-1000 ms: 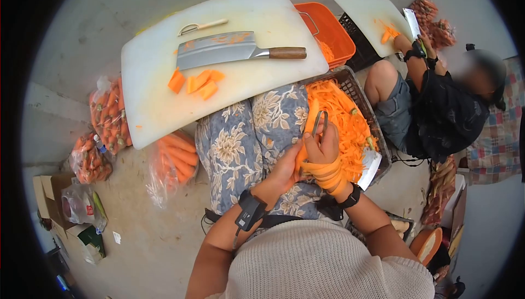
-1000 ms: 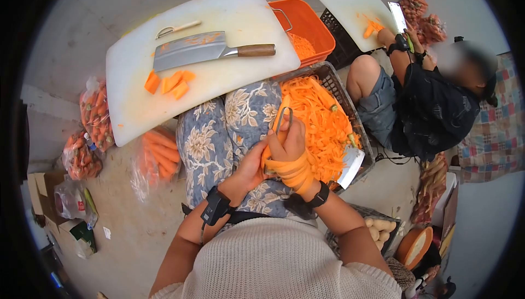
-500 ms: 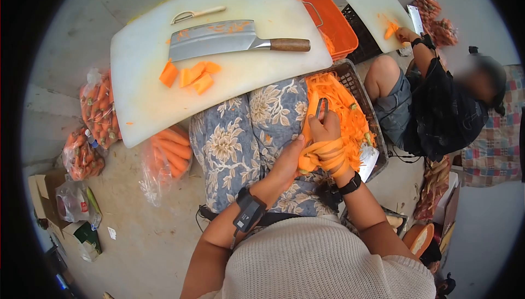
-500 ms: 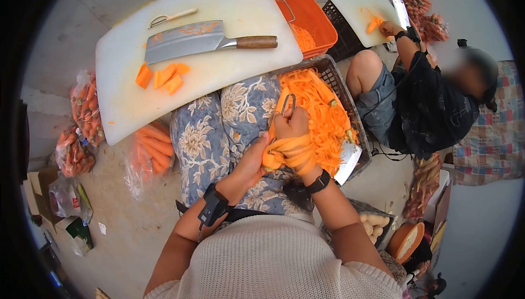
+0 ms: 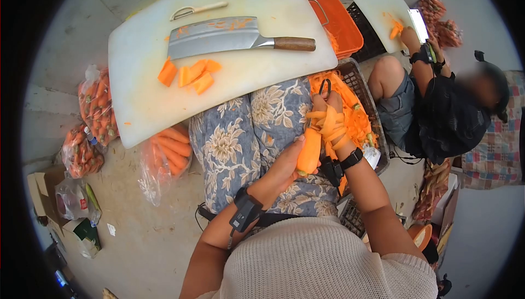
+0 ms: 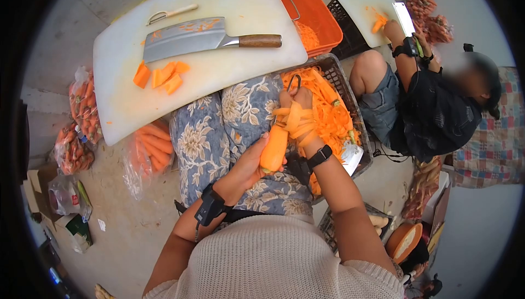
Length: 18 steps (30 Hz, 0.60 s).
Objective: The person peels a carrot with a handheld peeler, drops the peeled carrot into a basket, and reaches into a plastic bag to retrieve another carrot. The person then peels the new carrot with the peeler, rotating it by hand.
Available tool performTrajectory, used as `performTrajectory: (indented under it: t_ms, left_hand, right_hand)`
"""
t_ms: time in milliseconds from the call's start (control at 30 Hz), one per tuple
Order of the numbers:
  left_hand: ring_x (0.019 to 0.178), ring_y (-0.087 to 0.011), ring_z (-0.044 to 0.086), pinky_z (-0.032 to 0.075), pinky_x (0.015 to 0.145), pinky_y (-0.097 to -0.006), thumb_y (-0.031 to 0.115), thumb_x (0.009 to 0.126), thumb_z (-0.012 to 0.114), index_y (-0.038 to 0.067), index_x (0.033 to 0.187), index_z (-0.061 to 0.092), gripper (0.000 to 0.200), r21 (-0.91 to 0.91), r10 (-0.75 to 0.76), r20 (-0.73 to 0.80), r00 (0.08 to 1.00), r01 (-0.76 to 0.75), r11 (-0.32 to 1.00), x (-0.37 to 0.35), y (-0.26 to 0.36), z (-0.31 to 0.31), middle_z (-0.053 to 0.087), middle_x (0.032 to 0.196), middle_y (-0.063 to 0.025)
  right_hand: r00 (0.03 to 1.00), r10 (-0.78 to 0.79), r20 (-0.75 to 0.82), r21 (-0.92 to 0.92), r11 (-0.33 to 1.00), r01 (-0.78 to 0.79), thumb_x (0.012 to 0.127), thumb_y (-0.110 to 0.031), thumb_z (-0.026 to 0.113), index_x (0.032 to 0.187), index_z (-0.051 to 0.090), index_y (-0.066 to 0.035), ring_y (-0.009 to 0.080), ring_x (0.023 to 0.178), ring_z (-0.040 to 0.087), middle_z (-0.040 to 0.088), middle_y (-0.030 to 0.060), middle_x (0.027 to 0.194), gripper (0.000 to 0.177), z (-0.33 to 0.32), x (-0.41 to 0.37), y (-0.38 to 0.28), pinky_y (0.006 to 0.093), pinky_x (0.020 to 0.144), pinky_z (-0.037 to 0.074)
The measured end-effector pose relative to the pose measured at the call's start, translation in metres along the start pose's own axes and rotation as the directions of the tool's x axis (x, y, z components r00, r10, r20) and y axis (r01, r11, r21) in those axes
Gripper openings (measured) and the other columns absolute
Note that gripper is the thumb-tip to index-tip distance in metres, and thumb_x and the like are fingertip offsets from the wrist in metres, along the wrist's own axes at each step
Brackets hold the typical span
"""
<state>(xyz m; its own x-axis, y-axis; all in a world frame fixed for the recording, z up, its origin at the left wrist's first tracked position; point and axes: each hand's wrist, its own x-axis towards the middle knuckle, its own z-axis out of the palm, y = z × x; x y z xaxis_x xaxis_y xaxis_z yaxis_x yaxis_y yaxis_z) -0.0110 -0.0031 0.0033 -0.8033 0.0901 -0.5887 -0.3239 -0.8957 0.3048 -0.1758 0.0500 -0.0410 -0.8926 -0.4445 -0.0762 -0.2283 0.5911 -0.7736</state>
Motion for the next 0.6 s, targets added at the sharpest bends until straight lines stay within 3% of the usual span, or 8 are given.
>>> performTrajectory:
  t_ms: [100,200,267,400,433,467,533,600]
  left_hand:
    - [0.06,-0.0189,0.06,0.048,0.051,-0.0253,0.045,0.091,0.033,0.004,0.107,0.047,0.046,0.023,-0.029,0.019,0.999,0.028,0.999,-0.002,0.004,0.001,0.061,0.079,-0.0132]
    - [0.059,-0.0193,0.06,0.046,0.049,-0.0251,0.045,0.091,0.034,0.004,0.107,0.047,0.046,0.015,-0.037,0.02,0.999,0.036,0.999,-0.002,0.005,0.001,0.06,0.079,-0.0135]
    - [0.064,-0.0183,0.06,0.049,0.055,-0.0273,0.044,0.091,0.035,0.003,0.108,0.046,0.046,0.012,-0.06,0.061,0.996,0.059,0.998,-0.002,0.005,-0.004,0.059,0.082,-0.0119]
    - [0.069,-0.0176,0.06,0.052,0.059,-0.0289,0.043,0.09,0.037,0.003,0.108,0.047,0.045,0.033,-0.115,0.119,0.986,0.112,0.993,-0.001,0.004,-0.01,0.057,0.083,-0.0105]
    - [0.069,-0.0176,0.06,0.052,0.059,-0.0289,0.043,0.09,0.037,0.003,0.108,0.047,0.045,0.04,-0.111,0.123,0.986,0.107,0.993,0.001,0.003,-0.014,0.057,0.083,-0.0105]
    - [0.07,-0.0184,0.06,0.052,0.06,-0.0292,0.043,0.09,0.036,0.003,0.108,0.047,0.046,0.029,-0.127,0.17,0.977,0.124,0.992,0.002,0.001,-0.019,0.058,0.085,-0.0113]
    - [0.071,-0.0192,0.061,0.052,0.06,-0.0295,0.044,0.09,0.036,0.003,0.109,0.047,0.046,0.023,-0.133,0.221,0.966,0.131,0.991,0.001,0.0,-0.022,0.059,0.086,-0.0121]
    - [0.074,-0.0211,0.061,0.051,0.061,-0.0302,0.044,0.089,0.036,0.003,0.11,0.047,0.047,-0.006,-0.115,0.166,0.98,0.117,0.993,0.0,0.002,-0.022,0.06,0.088,-0.014]
  right_hand:
    - [0.935,-0.33,-0.131,-0.103,0.942,0.319,0.075,-0.019,0.056,0.068,0.044,0.0,0.0151,0.049,0.045,0.047,0.0063,0.062,0.023,0.001,0.009,0.007,0.0294,0.047,0.039]
    - [0.997,-0.01,-0.083,0.018,1.0,0.012,0.076,-0.021,0.055,0.069,0.045,-0.001,0.015,0.049,0.047,0.047,0.0068,0.061,0.024,-0.005,0.021,-0.005,0.0277,0.046,0.039]
    - [0.974,0.226,-0.035,-0.002,0.974,-0.226,0.074,-0.024,0.055,0.07,0.052,0.007,0.0283,0.049,0.052,0.055,0.0153,0.061,0.031,-0.002,0.042,0.022,0.0361,0.048,0.042]
    - [0.983,-0.126,0.135,-0.369,0.914,0.168,0.076,-0.018,0.055,0.067,0.048,-0.002,0.0169,0.049,0.051,0.051,0.0073,0.059,0.02,-0.01,0.066,0.079,0.0283,0.042,0.04]
    - [0.977,0.212,0.009,0.062,0.975,-0.212,0.077,-0.017,0.054,0.07,0.049,-0.002,0.0172,0.048,0.051,0.052,0.0067,0.059,0.017,-0.016,0.062,0.069,0.0281,0.043,0.042]
    - [0.841,0.539,0.05,0.499,0.716,-0.489,0.079,-0.016,0.053,0.073,0.05,-0.003,0.0175,0.048,0.051,0.052,0.0061,0.058,0.015,-0.02,0.057,0.061,0.0279,0.043,0.044]
    - [0.806,0.574,0.143,0.585,0.608,-0.537,0.083,-0.019,0.05,0.091,0.05,-0.003,0.0182,0.059,0.056,0.055,0.0092,0.073,0.018,-0.037,0.052,0.098,0.0265,0.052,0.049]
    - [0.609,0.587,0.534,0.78,-0.064,-0.623,0.084,-0.022,0.051,0.102,0.044,-0.004,0.0205,0.076,0.058,0.051,0.0108,0.088,0.026,-0.049,0.04,0.129,0.0276,0.063,0.052]
